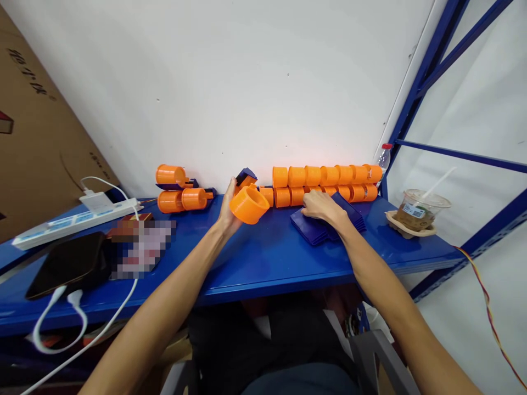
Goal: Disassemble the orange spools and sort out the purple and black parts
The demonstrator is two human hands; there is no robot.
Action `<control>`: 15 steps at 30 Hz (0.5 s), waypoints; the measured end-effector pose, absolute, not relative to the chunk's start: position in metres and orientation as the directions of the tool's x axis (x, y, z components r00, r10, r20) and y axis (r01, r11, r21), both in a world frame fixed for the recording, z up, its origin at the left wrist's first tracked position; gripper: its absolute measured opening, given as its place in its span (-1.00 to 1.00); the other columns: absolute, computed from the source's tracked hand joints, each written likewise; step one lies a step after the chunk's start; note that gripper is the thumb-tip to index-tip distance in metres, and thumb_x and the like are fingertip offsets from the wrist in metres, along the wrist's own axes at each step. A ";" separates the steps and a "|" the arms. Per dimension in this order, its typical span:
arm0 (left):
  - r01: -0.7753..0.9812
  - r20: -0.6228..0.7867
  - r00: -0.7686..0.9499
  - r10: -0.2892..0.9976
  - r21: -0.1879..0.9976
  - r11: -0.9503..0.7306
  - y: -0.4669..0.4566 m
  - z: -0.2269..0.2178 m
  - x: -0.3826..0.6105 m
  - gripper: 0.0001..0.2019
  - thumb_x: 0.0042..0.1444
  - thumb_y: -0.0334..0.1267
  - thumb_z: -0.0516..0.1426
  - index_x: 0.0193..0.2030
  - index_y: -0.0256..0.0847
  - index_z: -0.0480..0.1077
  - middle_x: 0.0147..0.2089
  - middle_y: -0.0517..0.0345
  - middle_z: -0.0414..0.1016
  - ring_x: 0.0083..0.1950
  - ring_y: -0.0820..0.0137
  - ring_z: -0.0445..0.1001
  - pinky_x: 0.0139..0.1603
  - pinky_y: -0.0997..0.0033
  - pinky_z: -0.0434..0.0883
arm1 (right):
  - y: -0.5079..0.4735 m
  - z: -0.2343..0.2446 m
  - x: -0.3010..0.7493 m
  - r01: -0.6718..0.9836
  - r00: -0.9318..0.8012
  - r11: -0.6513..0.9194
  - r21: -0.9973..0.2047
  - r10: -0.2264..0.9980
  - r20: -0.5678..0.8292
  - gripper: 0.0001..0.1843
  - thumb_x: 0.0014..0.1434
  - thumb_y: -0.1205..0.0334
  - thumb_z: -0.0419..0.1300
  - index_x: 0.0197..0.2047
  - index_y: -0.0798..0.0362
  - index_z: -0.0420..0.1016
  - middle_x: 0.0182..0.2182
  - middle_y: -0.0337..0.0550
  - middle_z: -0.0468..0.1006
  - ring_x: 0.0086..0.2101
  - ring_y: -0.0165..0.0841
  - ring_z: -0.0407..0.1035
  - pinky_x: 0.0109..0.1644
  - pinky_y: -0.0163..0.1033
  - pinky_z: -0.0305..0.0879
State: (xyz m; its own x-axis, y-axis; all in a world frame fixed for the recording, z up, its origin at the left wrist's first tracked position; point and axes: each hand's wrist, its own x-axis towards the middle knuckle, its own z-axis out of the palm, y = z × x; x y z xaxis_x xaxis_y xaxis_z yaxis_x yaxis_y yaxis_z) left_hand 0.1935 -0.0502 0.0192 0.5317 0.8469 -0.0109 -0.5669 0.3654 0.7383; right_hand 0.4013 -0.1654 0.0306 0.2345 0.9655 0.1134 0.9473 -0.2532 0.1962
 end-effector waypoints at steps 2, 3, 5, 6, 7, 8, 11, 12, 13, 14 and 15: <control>-0.563 -0.009 0.529 0.849 0.745 0.359 -0.053 0.021 0.193 -0.48 0.50 0.06 -0.10 -0.15 -0.27 0.55 -0.40 0.09 0.60 -0.38 0.35 0.62 -0.27 0.41 0.59 | -0.168 0.033 0.399 0.942 0.249 -0.267 0.201 0.962 0.111 -0.65 0.27 0.29 0.15 -0.02 0.27 0.69 -0.09 0.35 0.68 -0.05 0.05 0.59 -0.13 -0.13 0.35; -0.568 0.005 0.519 0.855 0.749 0.341 -0.053 0.021 0.194 -0.49 0.50 0.05 -0.09 -0.15 -0.27 0.55 -0.37 0.07 0.61 -0.35 0.35 0.63 -0.25 0.41 0.59 | -0.169 0.035 0.397 0.939 0.258 -0.279 0.200 0.958 0.122 -0.65 0.28 0.27 0.15 -0.03 0.27 0.69 -0.10 0.34 0.68 -0.06 0.05 0.59 -0.13 -0.14 0.34; -0.594 0.044 0.470 0.882 0.755 0.279 -0.049 0.017 0.196 -0.54 0.48 0.02 -0.04 -0.15 -0.27 0.54 -0.32 0.06 0.62 -0.31 0.35 0.64 -0.21 0.42 0.58 | -0.170 0.038 0.394 0.934 0.277 -0.311 0.178 0.942 0.191 -0.66 0.31 0.25 0.12 -0.08 0.23 0.70 -0.13 0.30 0.69 -0.09 0.02 0.59 -0.14 -0.15 0.32; -0.606 0.064 0.431 0.900 0.760 0.236 -0.045 0.013 0.197 -0.57 0.46 0.02 -0.01 -0.15 -0.26 0.54 -0.29 0.06 0.63 -0.29 0.36 0.64 -0.19 0.42 0.58 | -0.171 0.038 0.392 0.932 0.284 -0.328 0.153 0.925 0.251 -0.65 0.34 0.24 0.09 -0.11 0.20 0.70 -0.16 0.26 0.69 -0.11 -0.01 0.59 -0.14 -0.15 0.32; -0.609 0.077 0.385 0.920 0.770 0.191 -0.040 0.010 0.198 -0.59 0.43 0.02 0.02 -0.15 -0.26 0.53 -0.27 0.06 0.64 -0.27 0.36 0.64 -0.19 0.43 0.57 | -0.170 0.038 0.389 0.935 0.283 -0.335 0.119 0.903 0.323 -0.63 0.38 0.23 0.05 -0.11 0.18 0.69 -0.19 0.22 0.69 -0.14 -0.04 0.59 -0.14 -0.15 0.32; -0.596 0.083 0.338 0.937 0.790 0.145 -0.034 0.006 0.199 -0.61 0.40 0.04 0.06 -0.15 -0.25 0.53 -0.25 0.06 0.64 -0.25 0.36 0.64 -0.19 0.43 0.56 | -0.170 0.037 0.386 0.943 0.266 -0.322 0.081 0.877 0.399 -0.60 0.41 0.22 0.01 -0.09 0.15 0.68 -0.20 0.17 0.69 -0.15 -0.06 0.58 -0.12 -0.15 0.32; -0.501 0.092 0.194 0.977 0.865 0.018 -0.016 -0.005 0.199 -0.63 0.29 0.08 0.17 -0.13 -0.23 0.51 -0.27 0.08 0.61 -0.28 0.33 0.62 -0.28 0.41 0.51 | -0.166 0.026 0.372 0.991 0.088 -0.129 0.027 0.800 0.593 -0.60 0.41 0.24 0.00 0.13 0.10 0.58 -0.08 0.09 0.67 -0.05 -0.09 0.52 0.03 -0.10 0.37; -0.463 0.097 0.158 0.983 0.886 -0.013 -0.010 -0.007 0.199 -0.62 0.25 0.09 0.19 -0.14 -0.23 0.49 -0.29 0.10 0.59 -0.30 0.33 0.59 -0.32 0.41 0.48 | -0.164 0.020 0.366 0.998 -0.016 -0.025 0.057 0.779 0.627 -0.56 0.38 0.26 0.05 0.24 0.09 0.51 0.04 0.09 0.64 0.05 -0.07 0.47 0.12 -0.06 0.36; -0.427 0.105 0.133 0.986 0.903 -0.038 -0.006 -0.010 0.198 -0.61 0.21 0.11 0.22 -0.16 -0.24 0.48 -0.32 0.11 0.56 -0.34 0.33 0.56 -0.35 0.41 0.45 | -0.161 0.014 0.360 0.991 -0.129 0.078 0.108 0.760 0.638 -0.47 0.34 0.27 0.09 0.35 0.08 0.40 0.17 0.11 0.56 0.15 -0.04 0.39 0.21 0.00 0.33; -0.394 0.114 0.119 0.986 0.917 -0.058 -0.002 -0.012 0.197 -0.58 0.18 0.14 0.23 -0.19 -0.24 0.47 -0.35 0.13 0.54 -0.37 0.35 0.53 -0.38 0.41 0.42 | -0.157 0.008 0.353 0.972 -0.236 0.167 0.168 0.741 0.629 -0.36 0.31 0.27 0.14 0.44 0.07 0.28 0.30 0.12 0.45 0.26 0.00 0.29 0.30 0.06 0.27; -0.365 0.123 0.115 0.986 0.928 -0.074 0.002 -0.014 0.197 -0.56 0.14 0.17 0.25 -0.22 -0.24 0.46 -0.38 0.14 0.51 -0.40 0.36 0.49 -0.41 0.42 0.39 | -0.153 0.002 0.346 0.945 -0.327 0.237 0.227 0.725 0.606 -0.24 0.28 0.26 0.18 0.51 0.08 0.15 0.39 0.13 0.34 0.34 0.03 0.18 0.37 0.12 0.19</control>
